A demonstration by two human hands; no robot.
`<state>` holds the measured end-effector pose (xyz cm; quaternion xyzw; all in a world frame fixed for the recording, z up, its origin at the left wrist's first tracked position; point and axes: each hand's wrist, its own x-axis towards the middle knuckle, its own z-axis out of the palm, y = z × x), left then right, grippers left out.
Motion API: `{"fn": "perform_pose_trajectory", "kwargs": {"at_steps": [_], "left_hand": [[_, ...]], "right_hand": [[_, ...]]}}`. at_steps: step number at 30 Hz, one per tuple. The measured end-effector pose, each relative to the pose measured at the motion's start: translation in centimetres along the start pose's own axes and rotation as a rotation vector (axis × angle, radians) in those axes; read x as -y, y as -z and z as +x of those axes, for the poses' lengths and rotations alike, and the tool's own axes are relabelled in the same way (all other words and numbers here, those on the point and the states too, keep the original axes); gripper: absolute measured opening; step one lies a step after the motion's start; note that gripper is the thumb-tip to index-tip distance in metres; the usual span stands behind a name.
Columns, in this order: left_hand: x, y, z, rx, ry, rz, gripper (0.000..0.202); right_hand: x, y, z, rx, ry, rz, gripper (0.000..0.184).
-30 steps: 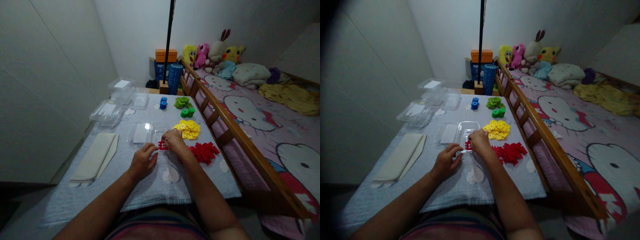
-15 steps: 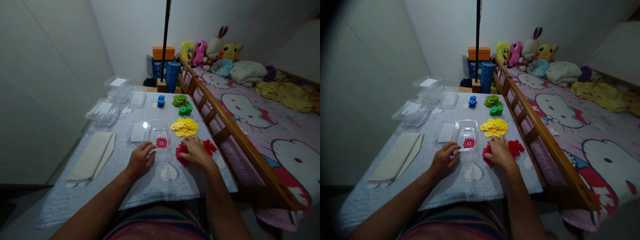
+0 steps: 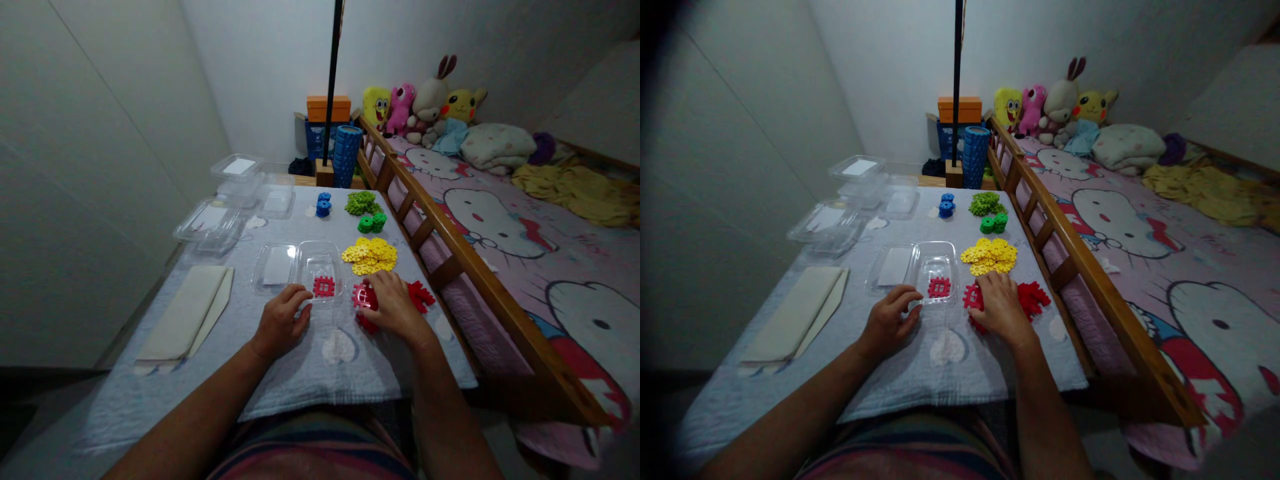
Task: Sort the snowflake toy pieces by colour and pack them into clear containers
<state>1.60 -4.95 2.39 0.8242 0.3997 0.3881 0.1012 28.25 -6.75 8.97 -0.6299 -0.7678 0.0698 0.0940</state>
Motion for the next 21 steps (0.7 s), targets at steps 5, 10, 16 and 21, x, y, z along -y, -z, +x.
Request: {"fn": "perform_pose_trajectory", "kwargs": {"at_steps": [5, 10, 16, 21], "left_hand": [[0.0, 0.0, 0.0, 0.002, -0.002, -0.011, 0.019], [-0.1, -0.1, 0.0, -0.041, 0.035, -0.034, 0.028], [-0.3, 0.0, -0.1, -0.020, 0.018, -0.029, 0.028], [-0.3, 0.1, 0.0, -0.001, 0.005, -0.019, 0.024]], "right_hand": [[2.0, 1.3, 3.3, -0.072, 0.115, 0.127, 0.041], [5.5, 0.3, 7.1, 0.056, 0.177, -0.039, 0.038], [7.5, -1.1, 8.8, 0.207, 0.255, -0.135, 0.033], [6.7, -1.0, 8.6, 0.245, 0.255, -0.016, 0.023]]}}
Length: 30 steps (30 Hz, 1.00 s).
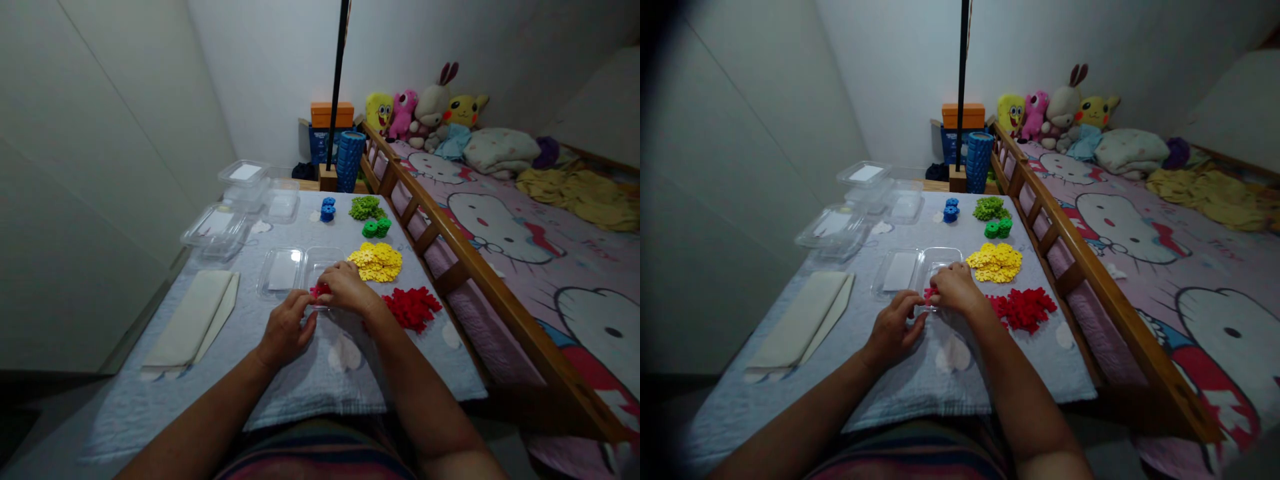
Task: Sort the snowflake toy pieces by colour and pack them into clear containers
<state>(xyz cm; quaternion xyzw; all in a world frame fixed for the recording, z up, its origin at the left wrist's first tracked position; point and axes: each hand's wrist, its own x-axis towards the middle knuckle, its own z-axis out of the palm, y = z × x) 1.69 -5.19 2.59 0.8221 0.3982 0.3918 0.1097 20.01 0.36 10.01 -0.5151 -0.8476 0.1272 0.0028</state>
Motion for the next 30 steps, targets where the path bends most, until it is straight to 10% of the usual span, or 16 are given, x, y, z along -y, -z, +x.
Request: {"fn": "perform_pose_trajectory", "kwargs": {"at_steps": [10, 30], "left_hand": [[0.2, 0.0, 0.1, 0.006, 0.021, -0.002, 0.015], [0.3, 0.1, 0.1, 0.001, 0.018, -0.017, 0.009]], "right_hand": [[-7.1, 0.1, -8.3, -0.134, -0.350, 0.038, 0.025], [-5.8, -3.2, -9.3, -0.145, -0.318, -0.070, 0.010]]}}
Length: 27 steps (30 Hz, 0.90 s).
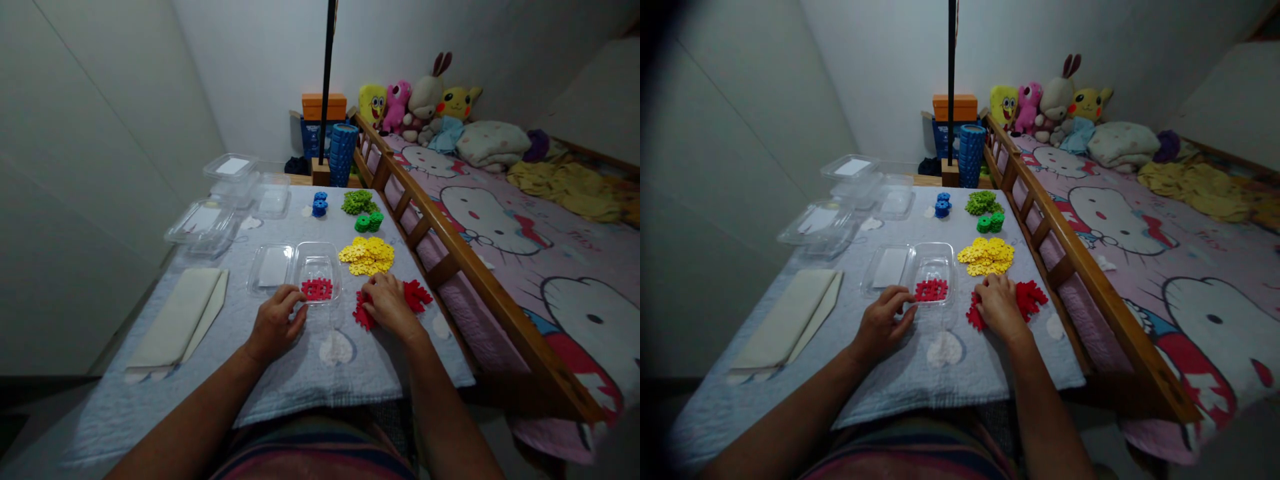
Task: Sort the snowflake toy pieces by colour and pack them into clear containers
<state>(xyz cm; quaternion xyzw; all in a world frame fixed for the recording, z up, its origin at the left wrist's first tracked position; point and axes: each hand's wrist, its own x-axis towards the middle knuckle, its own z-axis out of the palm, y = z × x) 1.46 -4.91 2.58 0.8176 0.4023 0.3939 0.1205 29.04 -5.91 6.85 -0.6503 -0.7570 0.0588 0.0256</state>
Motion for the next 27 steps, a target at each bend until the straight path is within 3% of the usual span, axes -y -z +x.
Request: {"fn": "perform_pose_trajectory", "kwargs": {"at_steps": [11, 18, 23, 27], "left_hand": [[0.0, 0.0, 0.0, -0.008, -0.008, 0.006, 0.009], [0.1, -0.1, -0.1, -0.004, -0.016, -0.007, 0.010], [0.1, -0.1, 0.0, 0.003, -0.008, -0.003, 0.011], [0.2, -0.1, 0.0, 0.007, -0.009, -0.005, 0.010]], "right_hand": [[0.0, 1.0, 0.8, 0.012, 0.047, 0.112, 0.012], [-0.1, 3.8, 1.7, -0.115, 0.106, 0.519, 0.007], [2.9, 3.8, 3.8, -0.306, 0.099, 0.697, 0.006], [6.0, 1.7, 5.3, -0.252, 0.082, 0.559, 0.007]]}}
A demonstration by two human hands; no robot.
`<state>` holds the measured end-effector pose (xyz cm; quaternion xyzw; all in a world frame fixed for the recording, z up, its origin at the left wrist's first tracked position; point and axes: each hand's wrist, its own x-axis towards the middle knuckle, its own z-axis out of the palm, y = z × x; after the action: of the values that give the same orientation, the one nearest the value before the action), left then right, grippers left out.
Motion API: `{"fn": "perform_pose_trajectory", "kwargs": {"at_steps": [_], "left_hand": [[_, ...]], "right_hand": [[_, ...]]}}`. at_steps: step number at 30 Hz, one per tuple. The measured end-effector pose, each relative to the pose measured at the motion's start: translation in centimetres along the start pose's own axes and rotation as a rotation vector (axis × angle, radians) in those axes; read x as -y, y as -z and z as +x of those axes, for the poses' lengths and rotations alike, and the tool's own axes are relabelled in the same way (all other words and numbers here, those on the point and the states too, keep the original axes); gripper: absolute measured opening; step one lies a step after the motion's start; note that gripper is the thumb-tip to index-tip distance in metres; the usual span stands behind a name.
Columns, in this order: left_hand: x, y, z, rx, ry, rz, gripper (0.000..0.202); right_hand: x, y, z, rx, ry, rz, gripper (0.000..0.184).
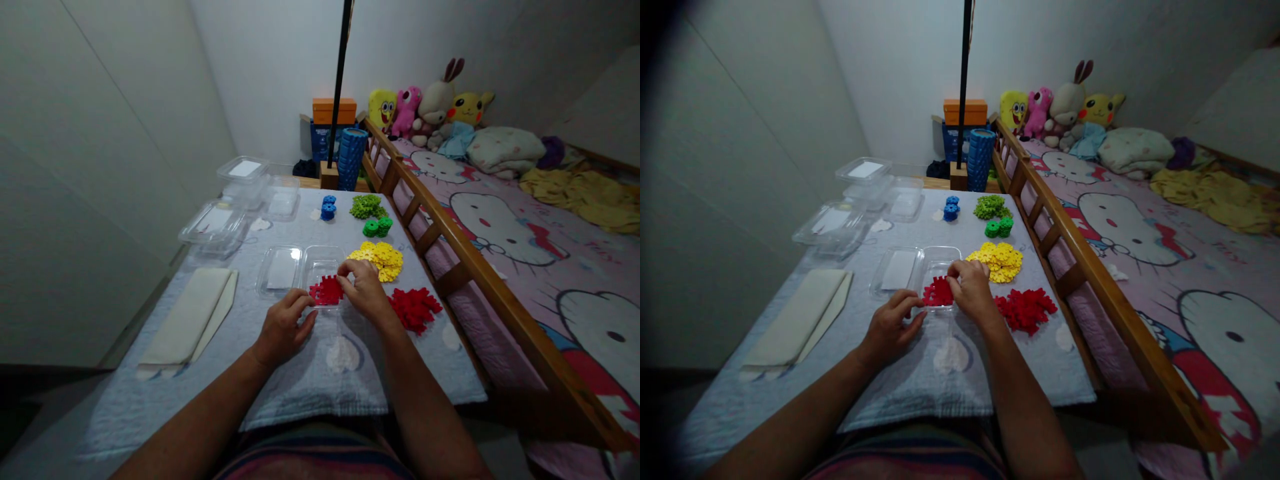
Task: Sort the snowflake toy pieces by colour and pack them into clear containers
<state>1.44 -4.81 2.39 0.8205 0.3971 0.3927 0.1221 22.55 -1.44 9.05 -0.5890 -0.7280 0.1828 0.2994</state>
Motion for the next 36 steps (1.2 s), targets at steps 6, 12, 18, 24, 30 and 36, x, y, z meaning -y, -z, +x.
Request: {"fn": "perform_pose_trajectory", "kwargs": {"at_steps": [6, 12, 18, 24, 30, 36], "left_hand": [[0.0, 0.0, 0.0, -0.005, -0.010, 0.016, 0.011], [-0.1, -0.1, 0.0, 0.004, -0.014, 0.005, 0.013], [0.0, -0.1, 0.0, 0.004, -0.007, 0.003, 0.012], [0.1, -0.1, 0.0, 0.009, -0.007, 0.009, 0.011], [0.0, 0.0, 0.1, 0.008, -0.006, 0.006, 0.010], [0.0, 0.0, 0.0, 0.007, -0.008, 0.004, 0.013]], "right_hand": [[-0.3, -2.3, -0.7, 0.016, 0.027, -0.233, 0.011], [-2.6, 2.2, -1.3, -0.060, -0.078, -0.313, 0.016], [-5.4, 6.2, -3.6, 0.093, -0.151, -0.432, 0.019], [-5.2, 4.0, -5.3, 0.274, -0.125, -0.530, 0.048], [-4.8, 3.0, -5.5, 0.279, -0.079, -0.632, 0.031], [-4.8, 2.9, -5.3, 0.237, -0.067, -0.579, 0.024]]}}
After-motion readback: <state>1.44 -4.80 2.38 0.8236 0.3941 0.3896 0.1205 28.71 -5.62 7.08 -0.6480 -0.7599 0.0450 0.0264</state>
